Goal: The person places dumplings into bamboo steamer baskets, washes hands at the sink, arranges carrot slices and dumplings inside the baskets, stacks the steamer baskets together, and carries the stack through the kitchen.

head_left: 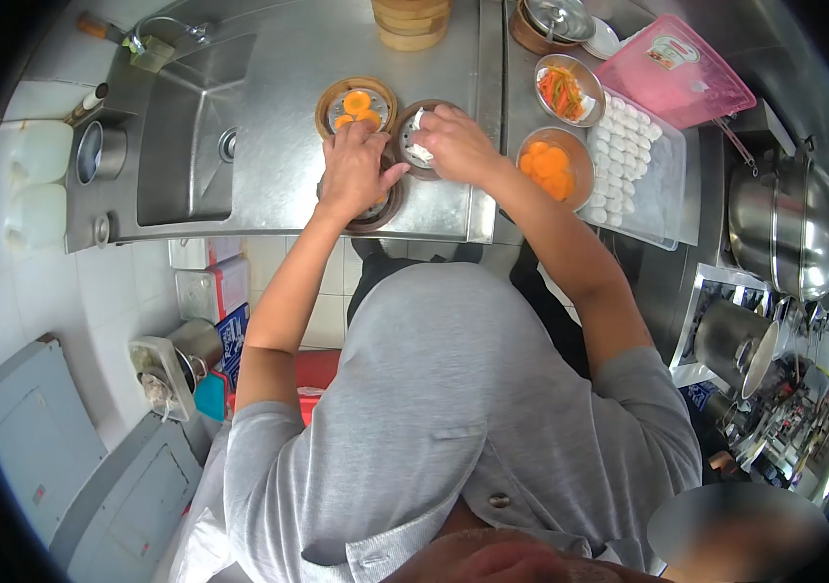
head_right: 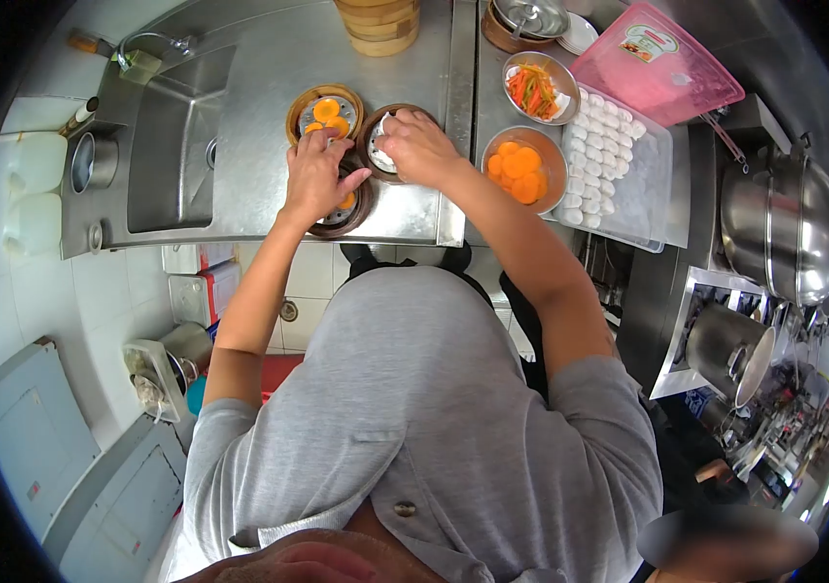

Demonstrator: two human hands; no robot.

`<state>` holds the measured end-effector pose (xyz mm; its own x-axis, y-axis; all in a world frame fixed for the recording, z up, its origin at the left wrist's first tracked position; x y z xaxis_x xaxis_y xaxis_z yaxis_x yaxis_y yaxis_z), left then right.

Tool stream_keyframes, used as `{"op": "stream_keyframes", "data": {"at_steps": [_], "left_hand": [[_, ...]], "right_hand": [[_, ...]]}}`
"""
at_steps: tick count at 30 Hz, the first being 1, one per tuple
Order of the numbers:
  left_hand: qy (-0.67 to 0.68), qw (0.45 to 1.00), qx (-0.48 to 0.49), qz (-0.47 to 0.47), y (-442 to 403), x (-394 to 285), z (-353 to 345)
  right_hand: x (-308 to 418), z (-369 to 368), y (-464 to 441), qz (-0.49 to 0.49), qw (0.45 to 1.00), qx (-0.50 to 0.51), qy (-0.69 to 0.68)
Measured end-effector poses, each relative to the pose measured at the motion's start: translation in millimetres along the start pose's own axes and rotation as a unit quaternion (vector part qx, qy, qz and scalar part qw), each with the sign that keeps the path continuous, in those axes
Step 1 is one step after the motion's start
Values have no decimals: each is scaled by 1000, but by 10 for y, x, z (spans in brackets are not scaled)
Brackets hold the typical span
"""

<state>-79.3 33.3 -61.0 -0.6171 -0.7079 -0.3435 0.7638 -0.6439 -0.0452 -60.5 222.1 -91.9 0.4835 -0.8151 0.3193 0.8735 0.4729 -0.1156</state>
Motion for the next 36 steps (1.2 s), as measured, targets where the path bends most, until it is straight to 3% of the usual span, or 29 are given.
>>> {"op": "stream_keyframes", "data": {"at_steps": [7, 10, 13, 16, 21, 24, 27, 36], "left_hand": [[18, 999, 7, 31, -82, -28, -160], [10, 998, 26, 53, -150, -100, -162], [-17, 998, 30, 52, -233, -129, -191], [-39, 999, 15, 31, -274, -165, -210], [-57, 998, 25, -2, -358, -226, -325], [-60, 998, 19, 5, -348, -232, -309], [-45, 999, 8, 4, -334, -216, -210], [55, 997, -10, -52, -331, -428, 176]], "right_hand": [[4, -20, -43, 4, 1000, 4, 16], [-6, 144, 112, -45, 997, -34, -45], [-16, 493, 532, -115, 982, -108, -107], [-233, 854, 1139, -196, 964, -165, -66], [-920, 1265, 2640, -420, 867, -262, -43], [-1173, 1197, 3304, -539, 817, -182, -98], [-1111, 1155, 3474, -548, 824, -125, -64], [-1509, 807, 3648, -522, 832, -109, -152]]}}
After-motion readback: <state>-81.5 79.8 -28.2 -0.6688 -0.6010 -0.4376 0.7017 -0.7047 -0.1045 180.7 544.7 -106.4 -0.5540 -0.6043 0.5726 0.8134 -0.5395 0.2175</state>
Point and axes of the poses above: each hand's wrist, its own y-axis away from the middle knuckle, its own z-axis out of the back of the hand, x = y × z, the point moved 3 cm from there along -y, towards the middle knuckle, and after that the axes turned 6 degrees about x, right-handed, at the moved point
